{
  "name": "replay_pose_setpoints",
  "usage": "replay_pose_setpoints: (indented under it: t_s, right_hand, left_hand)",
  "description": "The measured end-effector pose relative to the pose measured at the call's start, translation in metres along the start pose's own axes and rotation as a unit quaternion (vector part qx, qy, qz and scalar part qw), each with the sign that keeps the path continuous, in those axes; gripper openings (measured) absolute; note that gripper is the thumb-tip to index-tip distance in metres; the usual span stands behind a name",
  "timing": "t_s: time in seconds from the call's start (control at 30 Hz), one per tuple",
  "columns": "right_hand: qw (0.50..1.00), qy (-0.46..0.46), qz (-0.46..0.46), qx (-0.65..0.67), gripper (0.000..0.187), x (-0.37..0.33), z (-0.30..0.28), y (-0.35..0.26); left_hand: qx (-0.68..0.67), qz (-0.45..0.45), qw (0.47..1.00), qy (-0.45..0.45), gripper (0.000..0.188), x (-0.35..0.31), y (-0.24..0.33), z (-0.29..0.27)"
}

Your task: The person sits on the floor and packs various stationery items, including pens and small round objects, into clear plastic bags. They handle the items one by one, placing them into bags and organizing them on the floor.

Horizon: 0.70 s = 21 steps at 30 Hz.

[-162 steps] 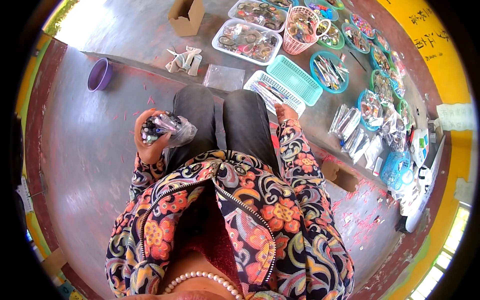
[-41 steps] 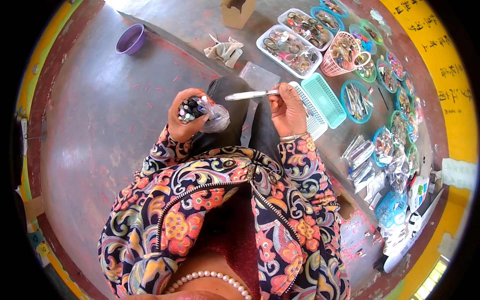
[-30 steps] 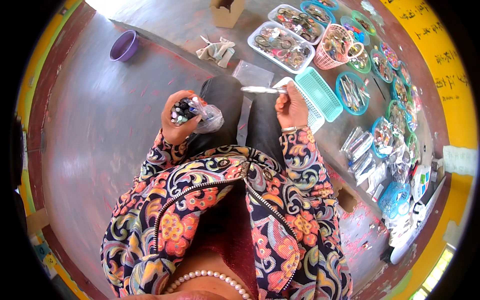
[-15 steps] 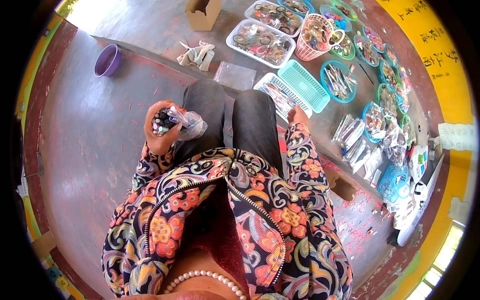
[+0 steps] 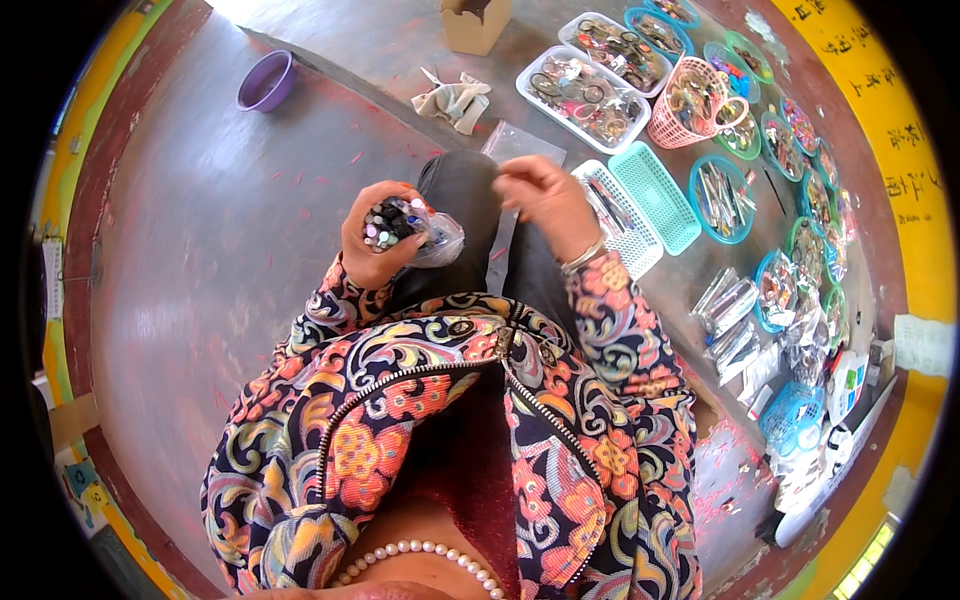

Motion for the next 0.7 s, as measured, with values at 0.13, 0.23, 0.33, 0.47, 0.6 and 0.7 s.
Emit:
replay_pose_setpoints:
  t_s: [0.13, 0.23, 0.33, 0.47, 0.6, 0.7]
  right_hand:
    - [0.986, -0.116, -0.114, -0.035, 0.024, -0.021, 0.064, -0.028]
    - [0.954, -0.091, -0.231, -0.169, 0.023, -0.020, 0.069, -0.034]
    - [0.952, -0.119, -0.220, -0.178, 0.020, -0.022, 0.070, -0.040]
    - [0.956, -0.137, -0.195, -0.172, 0.017, -0.024, 0.074, -0.039]
    - [0.968, -0.080, -0.208, -0.117, 0.015, -0.033, 0.070, -0.052]
    - [0.973, 0.018, -0.231, -0.005, 0.014, -0.038, 0.052, -0.068]
  left_hand:
    - [0.010, -0.012, 1.000, -0.004, 0.048, 0.001, 0.005, 0.000]
    - [-0.042, -0.042, 0.998, 0.007, 0.049, 0.000, 0.000, -0.004]
    - [-0.042, -0.040, 0.998, -0.016, 0.053, -0.002, -0.002, -0.004]
    - [-0.016, -0.010, 0.999, -0.027, 0.059, -0.002, -0.004, -0.004]
    - [-0.009, -0.007, 1.000, -0.017, 0.056, -0.002, -0.001, -0.001]
    - [-0.080, -0.010, 0.997, -0.017, 0.053, -0.003, -0.004, 0.000]
Point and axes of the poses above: each hand's wrist, its own x-axis towards the middle knuckle, its own z-axis out of the palm, y = z × x, the point moved 4 cm from there along x, towards the middle knuckle, and after that the axes turned 3 degrees about y, right-handed, at the moved point
